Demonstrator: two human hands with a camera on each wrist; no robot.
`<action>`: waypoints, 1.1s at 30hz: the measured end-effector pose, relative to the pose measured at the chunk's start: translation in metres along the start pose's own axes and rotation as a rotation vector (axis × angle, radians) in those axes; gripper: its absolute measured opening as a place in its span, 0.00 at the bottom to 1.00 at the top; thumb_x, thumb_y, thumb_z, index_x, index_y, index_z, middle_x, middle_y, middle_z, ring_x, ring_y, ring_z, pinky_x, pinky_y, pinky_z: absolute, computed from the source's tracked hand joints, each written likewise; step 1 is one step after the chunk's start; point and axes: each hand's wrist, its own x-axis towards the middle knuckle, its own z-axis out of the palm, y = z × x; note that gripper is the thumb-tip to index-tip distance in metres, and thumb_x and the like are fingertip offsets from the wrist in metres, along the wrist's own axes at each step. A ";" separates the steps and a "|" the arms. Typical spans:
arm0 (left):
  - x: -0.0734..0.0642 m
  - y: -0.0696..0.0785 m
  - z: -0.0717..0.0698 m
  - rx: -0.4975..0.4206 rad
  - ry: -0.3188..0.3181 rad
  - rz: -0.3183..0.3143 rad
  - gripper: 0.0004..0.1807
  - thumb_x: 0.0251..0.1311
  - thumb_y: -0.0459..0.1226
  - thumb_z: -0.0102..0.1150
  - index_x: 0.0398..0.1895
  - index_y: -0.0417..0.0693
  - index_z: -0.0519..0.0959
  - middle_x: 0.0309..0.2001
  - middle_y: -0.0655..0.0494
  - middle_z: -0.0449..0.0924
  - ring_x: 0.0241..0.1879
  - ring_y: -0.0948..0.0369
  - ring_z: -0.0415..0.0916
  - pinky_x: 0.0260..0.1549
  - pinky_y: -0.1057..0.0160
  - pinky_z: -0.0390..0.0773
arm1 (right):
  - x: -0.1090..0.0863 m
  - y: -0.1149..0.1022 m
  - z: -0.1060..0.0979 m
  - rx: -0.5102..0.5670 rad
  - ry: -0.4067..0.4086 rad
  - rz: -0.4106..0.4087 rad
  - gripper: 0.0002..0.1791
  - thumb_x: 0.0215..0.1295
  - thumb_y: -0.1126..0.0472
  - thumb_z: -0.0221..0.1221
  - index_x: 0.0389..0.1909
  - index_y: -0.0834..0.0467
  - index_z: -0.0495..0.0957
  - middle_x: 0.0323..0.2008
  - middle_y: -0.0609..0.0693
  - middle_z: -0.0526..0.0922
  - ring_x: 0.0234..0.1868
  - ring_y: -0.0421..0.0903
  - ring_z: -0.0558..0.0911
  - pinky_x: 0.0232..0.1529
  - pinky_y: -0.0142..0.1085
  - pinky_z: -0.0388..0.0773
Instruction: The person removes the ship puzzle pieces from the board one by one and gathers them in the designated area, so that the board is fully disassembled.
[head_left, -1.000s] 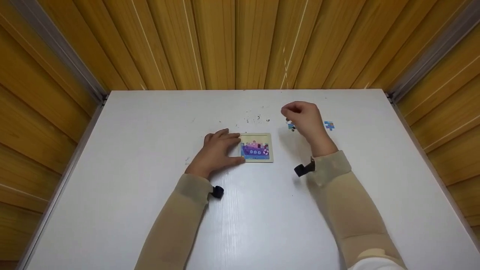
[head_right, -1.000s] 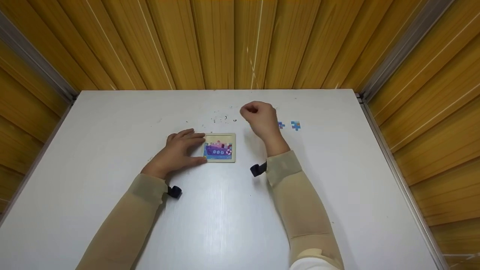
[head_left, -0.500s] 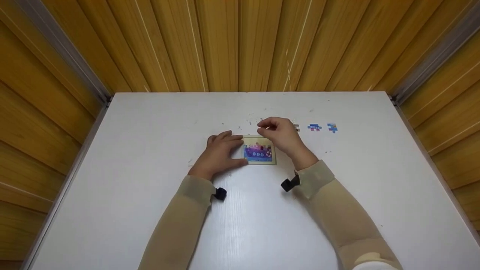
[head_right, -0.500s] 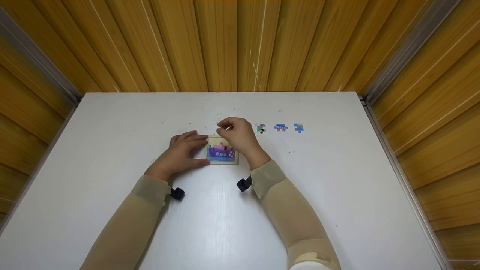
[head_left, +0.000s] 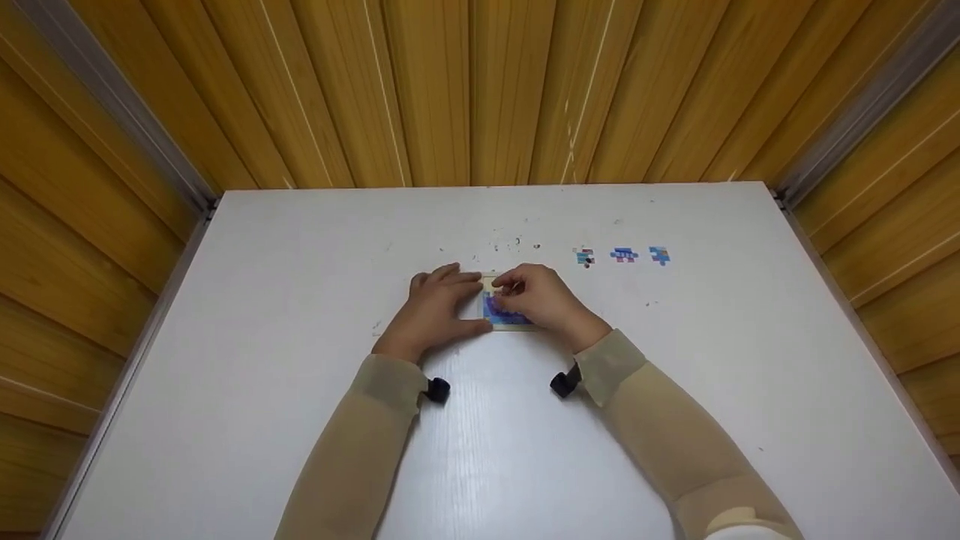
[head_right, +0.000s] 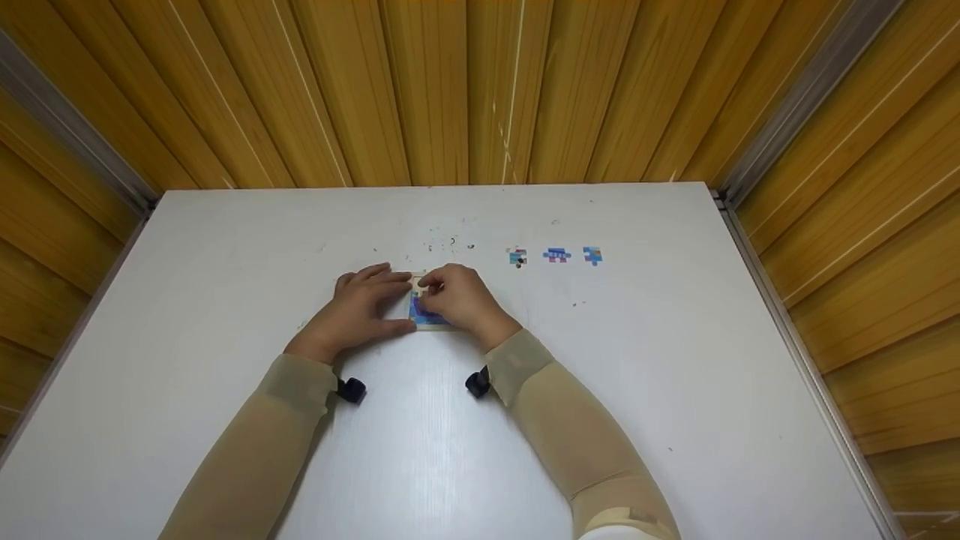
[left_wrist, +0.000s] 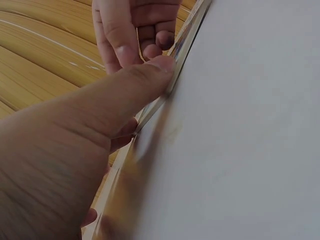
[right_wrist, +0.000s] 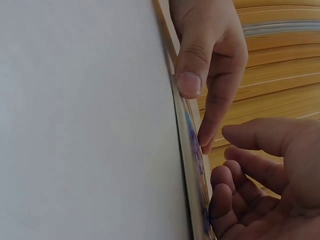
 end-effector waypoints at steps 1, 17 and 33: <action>0.000 -0.001 0.000 0.000 0.001 0.008 0.44 0.67 0.64 0.76 0.81 0.58 0.79 0.85 0.61 0.74 0.92 0.52 0.54 0.89 0.38 0.52 | 0.000 0.001 0.002 -0.015 -0.008 -0.005 0.18 0.73 0.60 0.73 0.59 0.61 0.91 0.47 0.55 0.89 0.48 0.47 0.84 0.54 0.39 0.81; 0.001 -0.004 0.000 0.011 0.009 0.040 0.43 0.67 0.64 0.76 0.80 0.56 0.80 0.84 0.58 0.74 0.92 0.50 0.55 0.88 0.37 0.52 | 0.002 0.006 0.006 -0.181 -0.064 -0.057 0.23 0.72 0.61 0.72 0.66 0.62 0.89 0.51 0.57 0.87 0.50 0.49 0.82 0.56 0.43 0.81; 0.000 -0.003 -0.001 0.017 0.011 0.051 0.43 0.68 0.64 0.75 0.81 0.55 0.80 0.85 0.59 0.74 0.92 0.50 0.55 0.88 0.38 0.53 | 0.002 0.007 0.007 -0.126 -0.062 -0.030 0.19 0.72 0.63 0.73 0.61 0.59 0.87 0.50 0.55 0.84 0.49 0.49 0.80 0.54 0.42 0.78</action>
